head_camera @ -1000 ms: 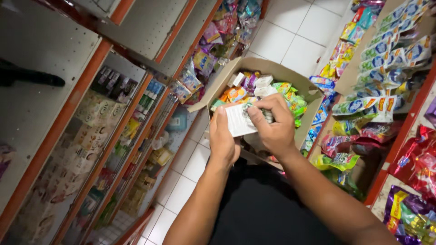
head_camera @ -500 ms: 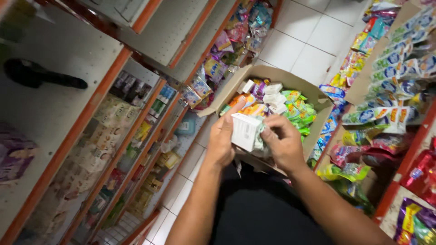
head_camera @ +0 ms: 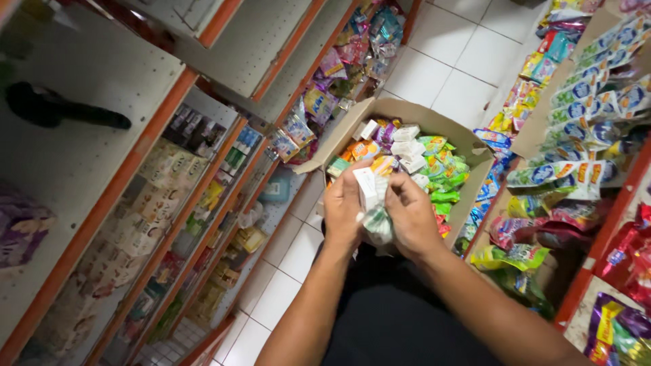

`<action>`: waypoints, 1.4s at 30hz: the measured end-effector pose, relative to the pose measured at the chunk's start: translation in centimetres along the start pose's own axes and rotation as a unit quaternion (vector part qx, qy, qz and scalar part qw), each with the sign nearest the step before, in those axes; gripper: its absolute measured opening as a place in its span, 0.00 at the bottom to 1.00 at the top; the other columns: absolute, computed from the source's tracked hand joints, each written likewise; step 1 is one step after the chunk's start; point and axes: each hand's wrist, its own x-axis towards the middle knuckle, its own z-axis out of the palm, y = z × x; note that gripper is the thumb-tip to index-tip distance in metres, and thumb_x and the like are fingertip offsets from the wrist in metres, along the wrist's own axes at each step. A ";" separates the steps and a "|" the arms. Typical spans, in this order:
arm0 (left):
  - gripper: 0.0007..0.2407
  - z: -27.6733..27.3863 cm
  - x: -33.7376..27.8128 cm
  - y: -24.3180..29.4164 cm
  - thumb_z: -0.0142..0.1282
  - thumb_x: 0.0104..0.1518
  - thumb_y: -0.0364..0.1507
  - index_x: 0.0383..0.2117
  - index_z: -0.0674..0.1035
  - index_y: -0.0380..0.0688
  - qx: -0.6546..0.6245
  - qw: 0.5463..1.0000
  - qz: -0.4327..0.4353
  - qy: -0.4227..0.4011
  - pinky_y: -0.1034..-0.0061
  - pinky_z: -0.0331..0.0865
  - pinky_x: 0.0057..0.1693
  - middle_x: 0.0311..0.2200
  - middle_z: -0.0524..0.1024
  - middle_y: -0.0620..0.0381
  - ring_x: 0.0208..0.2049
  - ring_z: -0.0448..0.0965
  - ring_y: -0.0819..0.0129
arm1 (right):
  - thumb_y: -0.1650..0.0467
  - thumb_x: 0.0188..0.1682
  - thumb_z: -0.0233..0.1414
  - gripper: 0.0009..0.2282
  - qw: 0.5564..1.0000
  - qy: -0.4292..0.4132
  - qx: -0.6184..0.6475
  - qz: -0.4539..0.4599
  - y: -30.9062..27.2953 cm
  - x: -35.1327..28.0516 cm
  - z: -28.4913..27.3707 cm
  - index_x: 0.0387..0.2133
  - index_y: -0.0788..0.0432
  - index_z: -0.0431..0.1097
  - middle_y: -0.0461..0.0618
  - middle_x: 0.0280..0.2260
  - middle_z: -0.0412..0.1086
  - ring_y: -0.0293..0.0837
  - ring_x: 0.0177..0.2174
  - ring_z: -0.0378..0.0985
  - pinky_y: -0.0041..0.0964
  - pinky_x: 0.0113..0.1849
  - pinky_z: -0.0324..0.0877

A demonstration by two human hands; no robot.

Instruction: The person picks up boxes of soap from a bin, wipes them with a cloth, scans their barcodes using a handheld scanner, and places them onto a store shelf.

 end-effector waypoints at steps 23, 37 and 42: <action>0.31 0.7 -1.4 -2.4 0.58 0.63 0.42 0.68 0.61 0.40 -0.224 0.956 -0.097 -0.162 0.61 0.65 0.66 0.60 0.68 0.51 0.61 0.70 0.61 | 0.70 0.43 0.67 0.15 0.816 0.121 -0.461 -0.327 -6.1 1.2 0.0 0.35 0.62 0.67 0.58 0.37 0.65 0.54 0.37 0.70 0.45 0.39 0.67; 0.32 0.6 1.0 -2.0 0.31 0.69 0.53 0.63 0.67 0.34 -0.265 0.960 -0.046 -0.083 0.60 0.64 0.68 0.59 0.72 0.46 0.61 0.72 0.57 | 0.51 0.59 0.34 0.36 0.809 -0.240 -0.450 -0.294 -4.9 -0.6 -0.1 0.65 0.73 0.52 0.73 0.67 0.52 0.66 0.69 0.51 0.70 0.67 0.34; 0.30 2.0 1.5 -0.9 0.32 0.66 0.50 0.61 0.67 0.36 -0.293 0.952 -0.086 -0.029 0.63 0.64 0.67 0.57 0.74 0.46 0.60 0.73 0.55 | 0.50 0.57 0.38 0.35 0.789 -0.242 -0.480 -0.296 -3.9 -0.5 -0.6 0.66 0.68 0.52 0.72 0.67 0.53 0.66 0.69 0.50 0.69 0.67 0.33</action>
